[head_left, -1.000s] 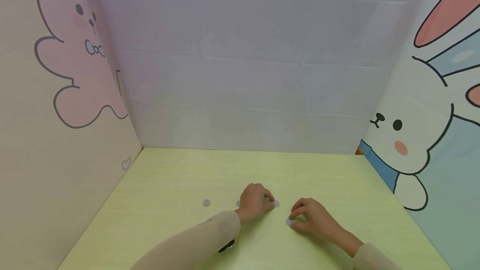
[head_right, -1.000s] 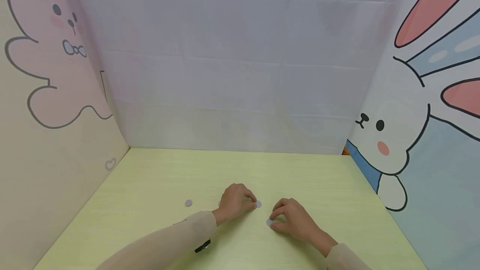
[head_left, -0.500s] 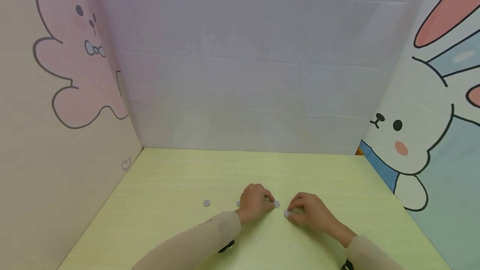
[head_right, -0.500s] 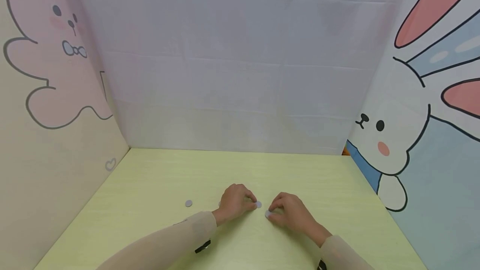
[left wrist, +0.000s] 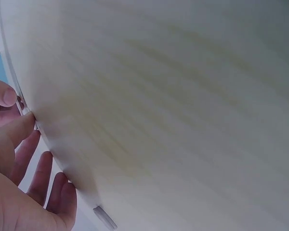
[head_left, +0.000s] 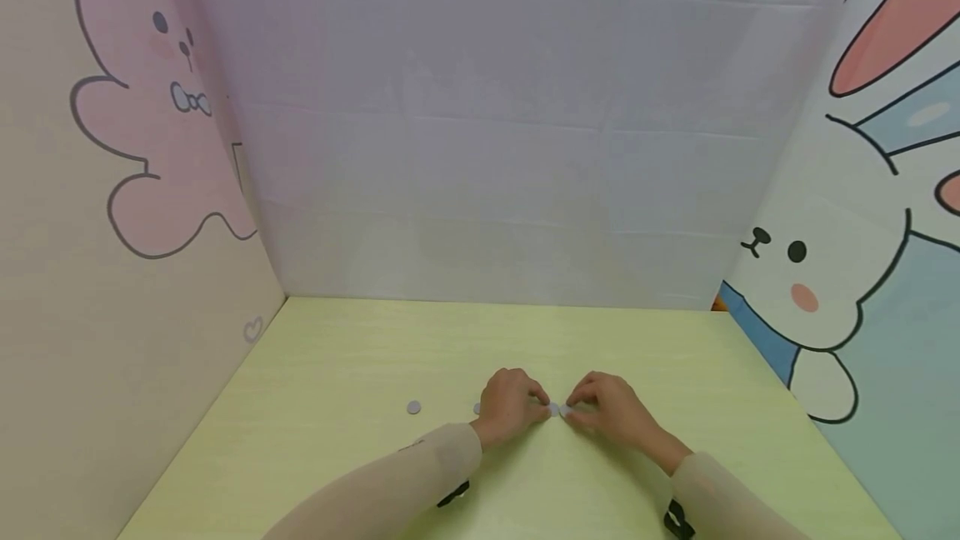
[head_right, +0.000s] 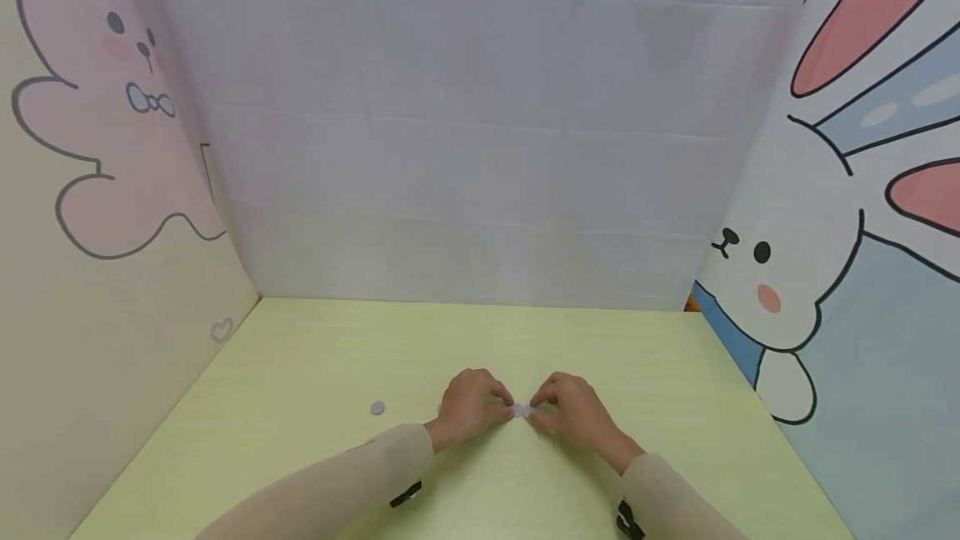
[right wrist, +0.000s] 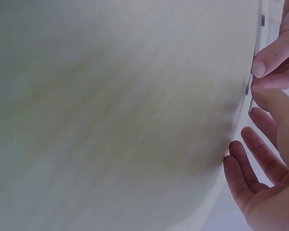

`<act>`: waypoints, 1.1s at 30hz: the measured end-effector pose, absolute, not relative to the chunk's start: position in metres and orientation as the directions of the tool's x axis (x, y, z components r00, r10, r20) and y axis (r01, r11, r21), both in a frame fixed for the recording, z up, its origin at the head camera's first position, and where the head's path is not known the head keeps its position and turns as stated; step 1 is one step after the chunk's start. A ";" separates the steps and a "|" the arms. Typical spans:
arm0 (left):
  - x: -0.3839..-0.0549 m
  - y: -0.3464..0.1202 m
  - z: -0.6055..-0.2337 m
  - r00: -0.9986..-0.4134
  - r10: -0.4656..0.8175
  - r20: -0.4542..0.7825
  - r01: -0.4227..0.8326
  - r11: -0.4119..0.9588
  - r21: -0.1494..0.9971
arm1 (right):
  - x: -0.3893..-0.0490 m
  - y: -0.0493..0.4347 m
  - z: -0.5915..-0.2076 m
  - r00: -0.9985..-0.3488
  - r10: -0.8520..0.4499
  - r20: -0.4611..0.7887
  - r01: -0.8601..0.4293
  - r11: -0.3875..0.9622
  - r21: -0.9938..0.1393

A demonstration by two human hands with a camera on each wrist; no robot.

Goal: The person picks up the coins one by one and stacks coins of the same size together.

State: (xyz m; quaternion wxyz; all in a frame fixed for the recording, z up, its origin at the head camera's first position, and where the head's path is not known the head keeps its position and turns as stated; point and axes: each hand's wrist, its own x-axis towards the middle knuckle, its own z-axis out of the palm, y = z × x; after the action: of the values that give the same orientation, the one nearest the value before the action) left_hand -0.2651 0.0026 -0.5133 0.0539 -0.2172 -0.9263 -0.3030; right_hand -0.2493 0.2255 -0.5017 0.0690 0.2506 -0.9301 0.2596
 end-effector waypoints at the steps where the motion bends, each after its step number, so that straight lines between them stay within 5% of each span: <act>1: -0.265 0.003 -0.514 -0.899 0.371 0.234 0.437 0.721 0.537 | -0.250 0.225 -0.502 -0.867 -0.427 0.258 -0.499 0.741 -0.450; 33: -0.266 0.001 -0.517 -0.876 0.397 0.276 0.483 0.720 0.498 | -0.261 0.215 -0.507 -0.868 -0.433 0.243 -0.496 0.757 -0.425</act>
State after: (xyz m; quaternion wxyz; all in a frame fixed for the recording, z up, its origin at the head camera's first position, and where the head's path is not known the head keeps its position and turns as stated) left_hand -0.2657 0.0008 -0.5166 0.0747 -0.2380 -0.9243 -0.2888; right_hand -0.2615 0.2146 -0.5074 0.0652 0.2484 -0.9350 0.2444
